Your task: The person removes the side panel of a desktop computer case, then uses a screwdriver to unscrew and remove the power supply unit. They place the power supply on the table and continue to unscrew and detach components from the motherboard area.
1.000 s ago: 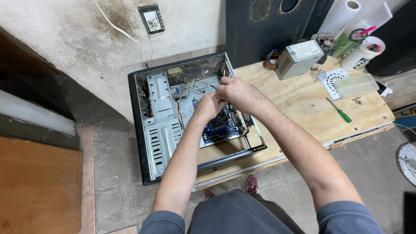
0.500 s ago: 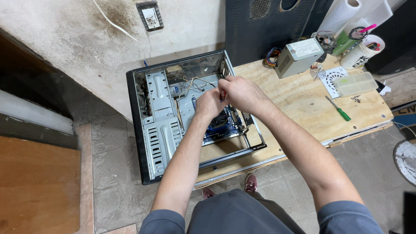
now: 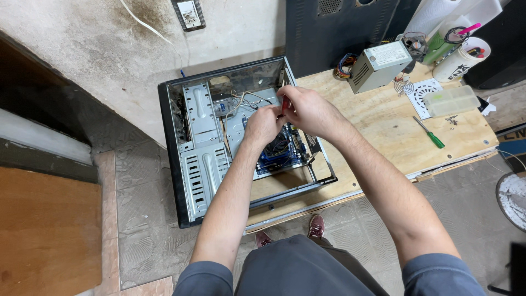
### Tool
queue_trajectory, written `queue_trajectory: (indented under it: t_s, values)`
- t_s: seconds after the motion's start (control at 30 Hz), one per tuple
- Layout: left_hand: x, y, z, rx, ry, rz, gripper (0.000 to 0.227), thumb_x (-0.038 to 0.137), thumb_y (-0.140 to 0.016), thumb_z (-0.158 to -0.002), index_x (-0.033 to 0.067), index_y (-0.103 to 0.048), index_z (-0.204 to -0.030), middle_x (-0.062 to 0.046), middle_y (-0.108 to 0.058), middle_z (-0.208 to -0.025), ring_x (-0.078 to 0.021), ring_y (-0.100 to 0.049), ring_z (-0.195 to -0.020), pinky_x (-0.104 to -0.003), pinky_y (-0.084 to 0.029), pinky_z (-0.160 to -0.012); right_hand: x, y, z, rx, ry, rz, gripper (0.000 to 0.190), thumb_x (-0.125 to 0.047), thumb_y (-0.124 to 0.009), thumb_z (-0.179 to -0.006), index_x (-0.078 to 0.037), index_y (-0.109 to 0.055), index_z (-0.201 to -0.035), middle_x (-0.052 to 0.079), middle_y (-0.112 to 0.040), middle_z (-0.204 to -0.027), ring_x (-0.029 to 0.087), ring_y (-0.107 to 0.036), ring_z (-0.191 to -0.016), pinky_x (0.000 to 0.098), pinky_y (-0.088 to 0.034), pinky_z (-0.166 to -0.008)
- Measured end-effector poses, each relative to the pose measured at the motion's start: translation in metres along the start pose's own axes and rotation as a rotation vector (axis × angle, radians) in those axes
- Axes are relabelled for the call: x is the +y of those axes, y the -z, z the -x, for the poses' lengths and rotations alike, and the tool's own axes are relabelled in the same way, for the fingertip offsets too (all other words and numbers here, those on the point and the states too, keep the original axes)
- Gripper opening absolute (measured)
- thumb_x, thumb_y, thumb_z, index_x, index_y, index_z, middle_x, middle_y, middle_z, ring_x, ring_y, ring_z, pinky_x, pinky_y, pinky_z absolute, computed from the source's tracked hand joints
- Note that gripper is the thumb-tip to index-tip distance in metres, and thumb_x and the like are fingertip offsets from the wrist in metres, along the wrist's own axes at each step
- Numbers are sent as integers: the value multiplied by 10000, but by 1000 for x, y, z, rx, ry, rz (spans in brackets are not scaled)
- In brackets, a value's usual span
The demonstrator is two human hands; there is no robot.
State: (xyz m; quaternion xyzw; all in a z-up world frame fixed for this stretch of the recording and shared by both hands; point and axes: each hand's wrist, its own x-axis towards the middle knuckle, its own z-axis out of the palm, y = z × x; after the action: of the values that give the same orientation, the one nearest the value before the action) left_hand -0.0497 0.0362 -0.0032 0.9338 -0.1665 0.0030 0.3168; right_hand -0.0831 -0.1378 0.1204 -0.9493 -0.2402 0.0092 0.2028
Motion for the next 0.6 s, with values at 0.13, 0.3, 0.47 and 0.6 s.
queue_trajectory:
  t_s: [0.13, 0.3, 0.47, 0.6]
  values:
    - [1, 17, 10, -55, -23, -18, 221, 344, -757, -1041, 140, -832, -1085, -94, -808, -1051, -412, -804, -1081, -552, -684, -914, 17, -20, -7, 57, 23, -99, 345, -133, -721, -1078, -25, -657, -1400, 209, -756, -1137, 415, -808, -1086, 499, -675, -904]
    - [-22, 15, 11, -89, 9, 0, 254, 351, -792, -1026, 106, -847, -1065, -138, -814, -1035, -429, -808, -1098, -553, -680, -926, 20, -37, -20, 70, 54, -83, 250, -156, -727, -1107, -35, -686, -1321, 164, -781, -1059, 372, -831, -1001, 477, -674, -862]
    - [-44, 9, 9, -70, 17, 21, 286, 343, -813, -1018, 62, -850, -1059, -189, -815, -1057, -458, -797, -1117, -552, -677, -944, 14, -47, -32, 74, 126, -14, 230, -223, -791, -1073, -47, -680, -1171, 195, -798, -998, 430, -820, -980, 535, -661, -843]
    - [-38, 23, 20, -26, 3, 37, 292, 364, -834, -1007, 73, -846, -1034, -175, -810, -1024, -424, -804, -1091, -500, -685, -907, -3, -36, -34, 46, 131, 20, 217, -216, -769, -1093, -43, -682, -1189, 191, -811, -1016, 430, -824, -996, 543, -665, -846]
